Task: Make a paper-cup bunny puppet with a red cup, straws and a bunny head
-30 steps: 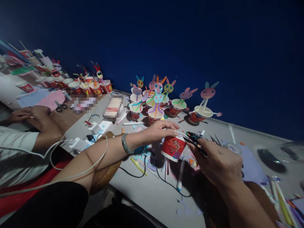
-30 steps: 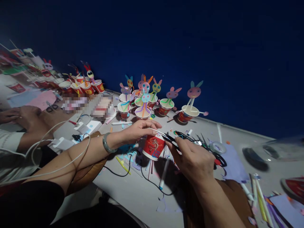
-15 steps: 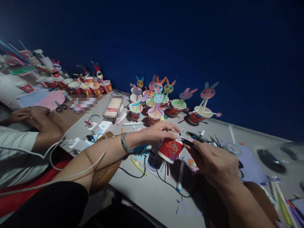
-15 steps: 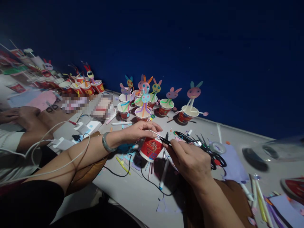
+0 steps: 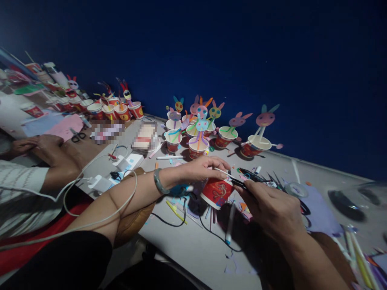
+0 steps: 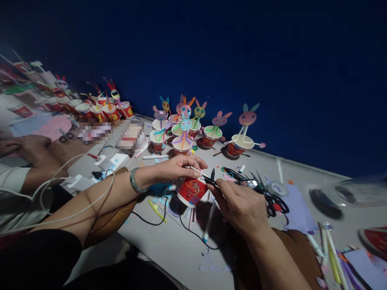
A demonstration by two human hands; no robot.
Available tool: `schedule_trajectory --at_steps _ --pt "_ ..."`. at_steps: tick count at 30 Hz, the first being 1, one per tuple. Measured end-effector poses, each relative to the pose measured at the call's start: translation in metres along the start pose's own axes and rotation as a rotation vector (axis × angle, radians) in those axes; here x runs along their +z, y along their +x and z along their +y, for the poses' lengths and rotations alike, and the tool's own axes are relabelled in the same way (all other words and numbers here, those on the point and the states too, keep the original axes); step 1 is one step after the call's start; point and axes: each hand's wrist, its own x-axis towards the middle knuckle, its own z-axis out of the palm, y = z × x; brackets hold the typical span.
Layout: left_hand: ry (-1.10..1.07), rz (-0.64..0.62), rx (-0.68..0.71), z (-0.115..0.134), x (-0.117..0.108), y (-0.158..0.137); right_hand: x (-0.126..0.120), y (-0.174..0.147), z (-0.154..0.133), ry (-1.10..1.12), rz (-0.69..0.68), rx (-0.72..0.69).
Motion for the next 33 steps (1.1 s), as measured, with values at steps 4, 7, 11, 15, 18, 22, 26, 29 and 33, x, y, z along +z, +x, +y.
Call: schedule_trajectory --at_steps 4,7,11,15,18,22,26,29,33 --pt "0.011 -0.010 0.016 -0.002 -0.001 0.001 0.001 0.000 0.000 0.029 -0.002 0.011" --pt "0.012 -0.015 0.036 -0.004 -0.001 0.002 0.001 -0.001 -0.001 0.040 -0.005 0.019" --pt "0.022 -0.017 0.036 -0.005 -0.002 0.002 0.002 -0.002 0.000 0.059 -0.013 0.030" --pt "0.026 -0.020 0.035 -0.002 -0.002 0.001 0.002 -0.003 0.001 0.086 -0.069 0.060" --pt "0.035 -0.018 0.029 0.001 -0.002 0.001 0.003 -0.004 0.001 0.131 -0.069 0.087" --pt "0.019 -0.003 0.010 0.003 -0.002 0.000 0.004 -0.006 0.003 0.170 -0.056 0.107" --pt "-0.048 0.031 -0.003 0.004 -0.003 -0.001 0.003 -0.007 0.003 0.193 -0.022 0.163" --pt "-0.087 0.036 -0.007 0.005 -0.003 -0.001 0.002 -0.008 0.000 0.308 0.040 0.357" --pt "-0.086 0.031 0.002 0.005 -0.002 -0.001 0.005 -0.005 0.000 0.571 0.059 0.703"
